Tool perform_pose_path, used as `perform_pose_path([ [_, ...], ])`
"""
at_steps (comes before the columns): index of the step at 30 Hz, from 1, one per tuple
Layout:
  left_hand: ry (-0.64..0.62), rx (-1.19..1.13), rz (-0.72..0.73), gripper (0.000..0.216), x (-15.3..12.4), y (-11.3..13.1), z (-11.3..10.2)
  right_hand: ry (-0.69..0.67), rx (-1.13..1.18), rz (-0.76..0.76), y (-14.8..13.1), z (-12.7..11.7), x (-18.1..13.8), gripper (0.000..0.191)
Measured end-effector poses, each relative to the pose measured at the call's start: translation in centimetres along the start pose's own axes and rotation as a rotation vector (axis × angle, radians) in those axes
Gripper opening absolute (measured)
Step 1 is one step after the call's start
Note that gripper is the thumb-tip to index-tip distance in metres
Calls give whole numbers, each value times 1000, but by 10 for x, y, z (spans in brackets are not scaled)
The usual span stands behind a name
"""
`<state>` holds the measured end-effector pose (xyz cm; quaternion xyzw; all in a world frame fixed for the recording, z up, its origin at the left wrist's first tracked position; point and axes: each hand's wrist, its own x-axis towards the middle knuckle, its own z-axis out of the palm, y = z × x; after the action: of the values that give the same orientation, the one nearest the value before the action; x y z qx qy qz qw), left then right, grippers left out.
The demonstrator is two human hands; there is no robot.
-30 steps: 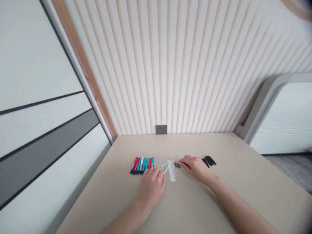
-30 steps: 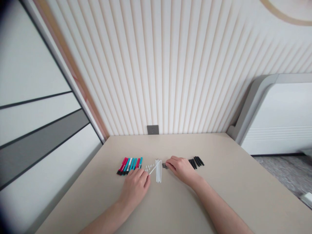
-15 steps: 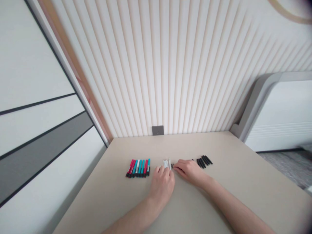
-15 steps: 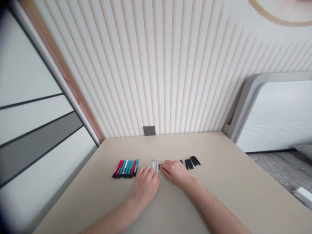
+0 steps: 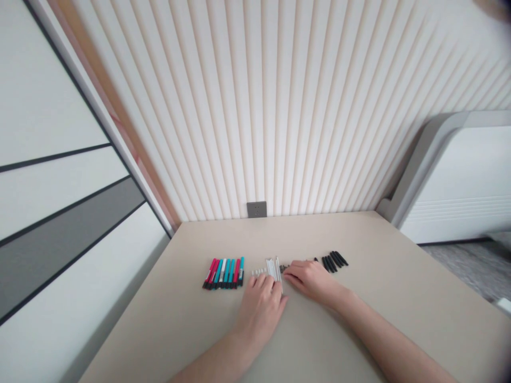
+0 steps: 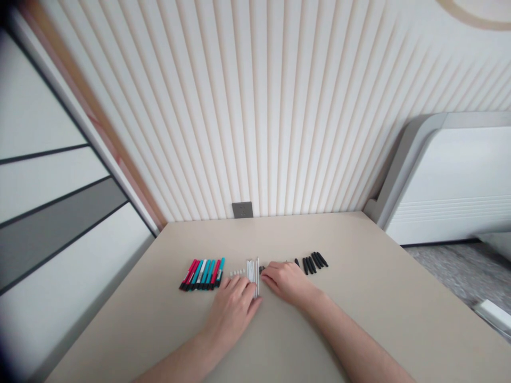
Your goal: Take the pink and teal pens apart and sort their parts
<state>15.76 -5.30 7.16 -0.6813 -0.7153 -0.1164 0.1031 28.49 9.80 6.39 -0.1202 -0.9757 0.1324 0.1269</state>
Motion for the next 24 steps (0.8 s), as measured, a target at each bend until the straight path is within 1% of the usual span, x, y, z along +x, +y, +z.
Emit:
perform_pose_path([
  [2,-20,-2,1,13,-2,-4,-1,-7,-5,5,-1,0,0,29],
  [5,-29,9,19,17,-4,-9,3,-26,-23,-2,-4,2,-1,27],
  [11,-59,10,123,14,-3,-13,14,-63,-52,-48,-10,4,0,25],
  [17,-92,-17,152,12,-2,-12,13,-68,-78,-50,-14,2,-1,24],
  [20,-91,-42,158,11,-3,-13,14,-61,-70,-54,-14,2,-2,25],
  [24,-85,-70,161,14,-2,-16,14,-56,-62,-61,-13,2,-2,26],
])
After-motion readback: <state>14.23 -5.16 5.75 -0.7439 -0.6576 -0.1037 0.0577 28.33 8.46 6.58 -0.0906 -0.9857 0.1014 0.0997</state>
